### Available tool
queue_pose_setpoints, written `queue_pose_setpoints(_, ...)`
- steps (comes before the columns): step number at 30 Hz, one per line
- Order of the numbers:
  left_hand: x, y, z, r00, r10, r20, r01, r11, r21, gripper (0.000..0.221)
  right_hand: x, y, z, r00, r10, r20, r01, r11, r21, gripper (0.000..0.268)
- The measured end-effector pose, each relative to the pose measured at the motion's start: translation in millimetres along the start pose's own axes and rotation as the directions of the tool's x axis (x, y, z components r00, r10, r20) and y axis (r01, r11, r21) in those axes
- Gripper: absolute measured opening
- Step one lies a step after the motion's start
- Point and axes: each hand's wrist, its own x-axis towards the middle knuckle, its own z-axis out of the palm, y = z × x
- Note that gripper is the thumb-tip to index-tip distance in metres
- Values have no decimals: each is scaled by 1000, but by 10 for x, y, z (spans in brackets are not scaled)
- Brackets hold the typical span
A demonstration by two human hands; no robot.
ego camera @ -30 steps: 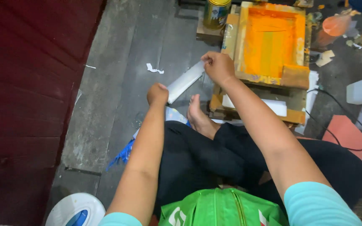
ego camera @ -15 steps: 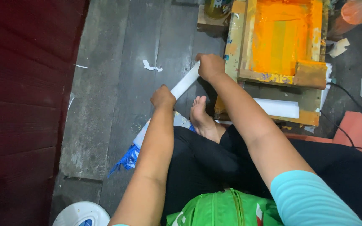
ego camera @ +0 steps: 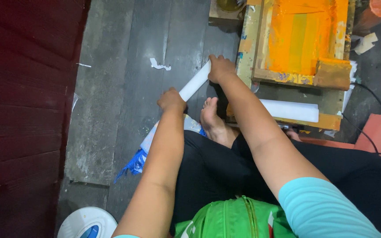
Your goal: Preparing a screen printing frame by carefully aligning and sticking thin strips of material onto the screen surface.
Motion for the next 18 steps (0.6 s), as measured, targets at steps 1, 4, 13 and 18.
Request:
queue_pose_setpoints(1, 96, -13, 96, 1000, 1, -2, -1, 1000, 2, 44, 30, 15, 21, 1000, 0, -2, 0, 1000, 2, 71)
queue_pose_setpoints(4, 355, -65, 382, 999, -15, 37, 13, 998, 57, 46, 57, 25, 58, 998, 20, 60, -23, 998, 52, 75)
queue_pose_setpoints(13, 543, -95, 543, 998, 26, 61, -32, 994, 101, 41, -115, -99, -117, 985, 44, 164, -57, 996, 73, 76)
queue_pose_setpoints(18, 553, -63, 501, 998, 28, 64, -35, 993, 113, 39, 0, -31, -12, 982, 48, 180, -68, 992, 103, 79)
